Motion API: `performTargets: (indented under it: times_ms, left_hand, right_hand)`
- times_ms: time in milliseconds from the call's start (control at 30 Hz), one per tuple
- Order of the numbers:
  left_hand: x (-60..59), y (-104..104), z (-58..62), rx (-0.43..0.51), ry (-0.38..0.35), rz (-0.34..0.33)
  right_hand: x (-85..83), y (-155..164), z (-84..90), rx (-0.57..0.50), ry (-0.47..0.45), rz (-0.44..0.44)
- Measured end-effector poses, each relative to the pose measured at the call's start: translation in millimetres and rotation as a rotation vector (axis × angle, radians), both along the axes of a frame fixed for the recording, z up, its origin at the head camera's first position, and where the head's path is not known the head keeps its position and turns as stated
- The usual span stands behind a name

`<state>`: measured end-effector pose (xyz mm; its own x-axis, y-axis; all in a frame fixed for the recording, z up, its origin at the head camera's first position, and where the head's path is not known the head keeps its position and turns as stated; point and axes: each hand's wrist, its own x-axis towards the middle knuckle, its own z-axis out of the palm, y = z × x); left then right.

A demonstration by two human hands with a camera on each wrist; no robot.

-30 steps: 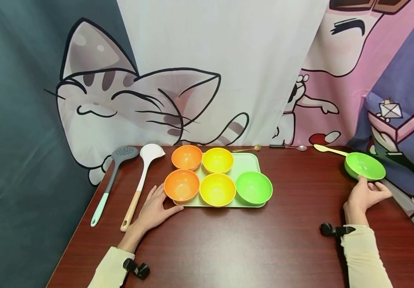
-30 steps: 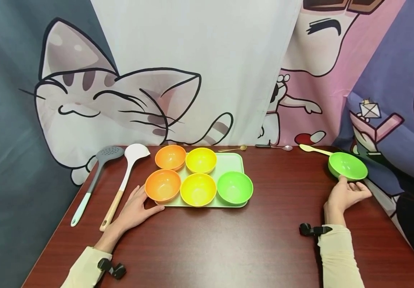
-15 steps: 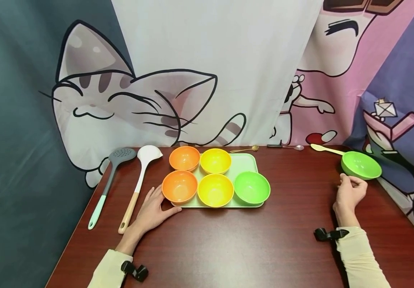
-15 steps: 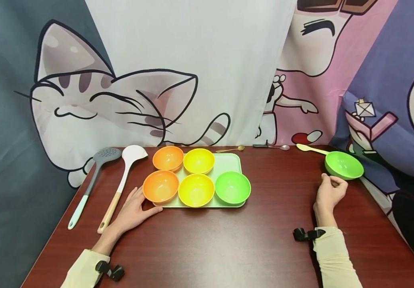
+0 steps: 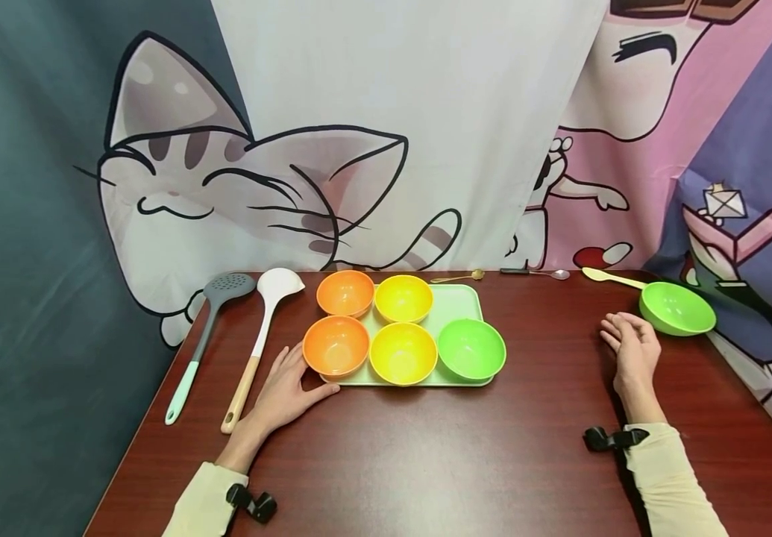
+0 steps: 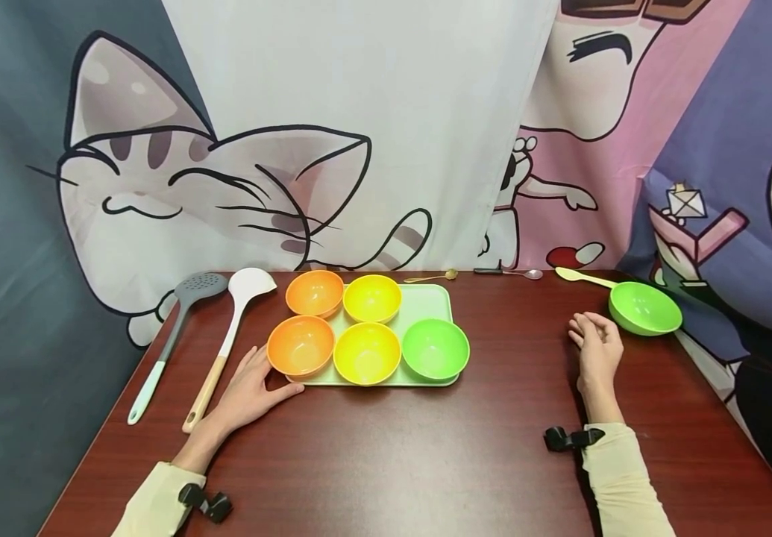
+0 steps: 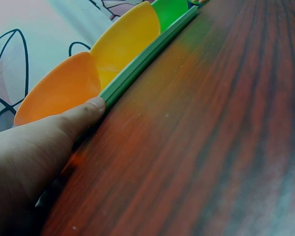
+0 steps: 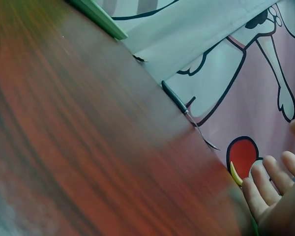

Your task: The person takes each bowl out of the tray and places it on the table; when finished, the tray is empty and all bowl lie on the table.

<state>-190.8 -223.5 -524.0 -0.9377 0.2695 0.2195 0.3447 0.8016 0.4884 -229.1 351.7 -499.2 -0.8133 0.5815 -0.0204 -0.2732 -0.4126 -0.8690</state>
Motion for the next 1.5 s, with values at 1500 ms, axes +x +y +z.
performTargets:
  times_ms: [1500]
  left_hand:
    - [-3.6, -0.8, -0.1, -0.003, -0.04, 0.0]
  right_hand:
    - [-20.0, -65.2, -11.7, 0.401, 0.164, 0.556]
